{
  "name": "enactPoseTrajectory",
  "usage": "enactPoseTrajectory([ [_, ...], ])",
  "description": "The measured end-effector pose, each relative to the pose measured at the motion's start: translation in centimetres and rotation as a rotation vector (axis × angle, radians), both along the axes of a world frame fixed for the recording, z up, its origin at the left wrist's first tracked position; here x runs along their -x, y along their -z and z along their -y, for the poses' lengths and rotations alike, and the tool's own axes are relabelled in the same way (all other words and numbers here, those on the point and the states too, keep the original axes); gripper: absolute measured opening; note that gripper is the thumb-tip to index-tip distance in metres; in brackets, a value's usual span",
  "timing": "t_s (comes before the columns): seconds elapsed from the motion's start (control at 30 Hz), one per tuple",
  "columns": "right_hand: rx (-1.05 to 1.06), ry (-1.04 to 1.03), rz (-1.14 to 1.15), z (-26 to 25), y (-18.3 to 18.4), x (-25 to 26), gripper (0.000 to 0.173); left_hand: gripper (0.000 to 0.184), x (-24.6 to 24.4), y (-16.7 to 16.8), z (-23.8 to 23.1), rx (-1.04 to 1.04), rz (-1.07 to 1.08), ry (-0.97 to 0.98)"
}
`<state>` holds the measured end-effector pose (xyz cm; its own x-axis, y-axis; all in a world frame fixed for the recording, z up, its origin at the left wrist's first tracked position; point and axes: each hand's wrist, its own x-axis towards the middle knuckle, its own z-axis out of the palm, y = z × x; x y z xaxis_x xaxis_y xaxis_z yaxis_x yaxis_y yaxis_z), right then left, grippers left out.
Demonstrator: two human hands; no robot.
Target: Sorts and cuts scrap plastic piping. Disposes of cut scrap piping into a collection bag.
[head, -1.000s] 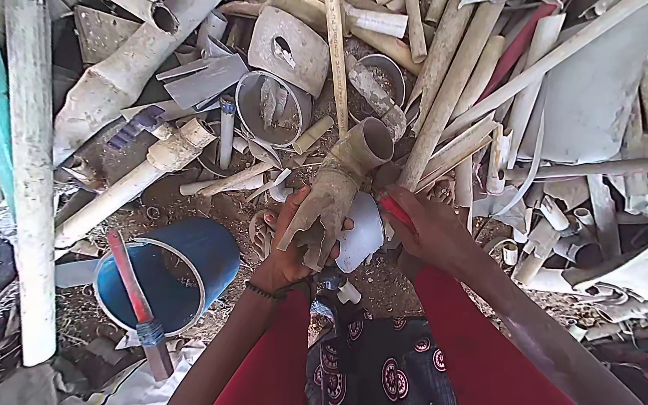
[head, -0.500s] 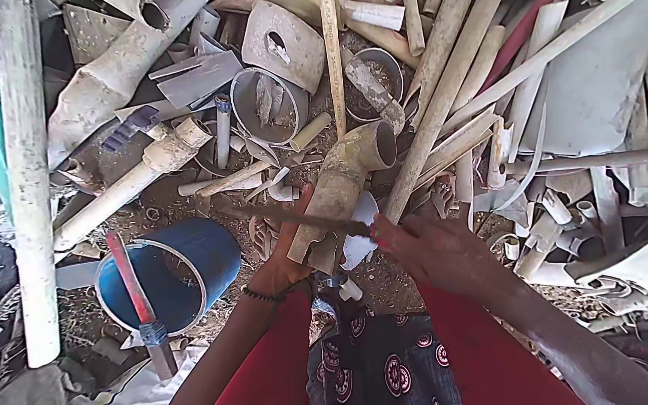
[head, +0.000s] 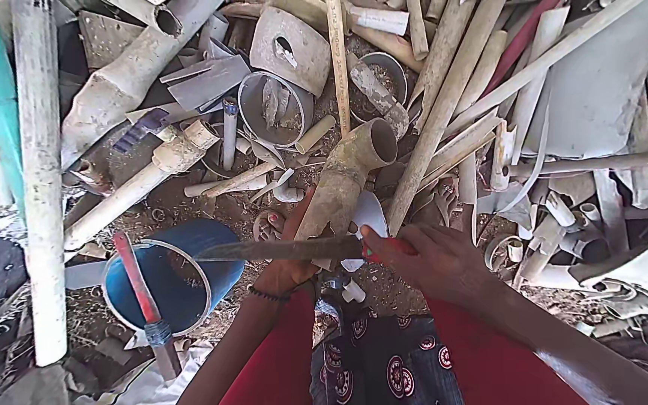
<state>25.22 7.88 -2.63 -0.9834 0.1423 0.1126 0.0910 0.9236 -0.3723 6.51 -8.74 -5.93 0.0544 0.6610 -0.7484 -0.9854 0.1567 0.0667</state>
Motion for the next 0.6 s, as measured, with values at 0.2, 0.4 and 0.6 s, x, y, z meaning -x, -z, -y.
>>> enactPoseTrajectory([
  [0.2, 0.106, 0.163, 0.118, -1.5, 1.7, -0.9, 0.043, 0.072, 0.1, -0.6, -0.8, 0.005, -0.043, 0.057],
  [0.4, 0.163, 0.252, 0.169, -2.1, 3.1, -1.8, 0.044, 0.055, -0.8, -1.7, -1.4, 0.147, -0.363, 0.165],
  [0.6, 0.146, 0.108, 0.111, -1.4, -0.2, -1.9, 0.041, 0.079, -1.1, -3.3, -1.0, -0.051, -0.452, 0.394],
])
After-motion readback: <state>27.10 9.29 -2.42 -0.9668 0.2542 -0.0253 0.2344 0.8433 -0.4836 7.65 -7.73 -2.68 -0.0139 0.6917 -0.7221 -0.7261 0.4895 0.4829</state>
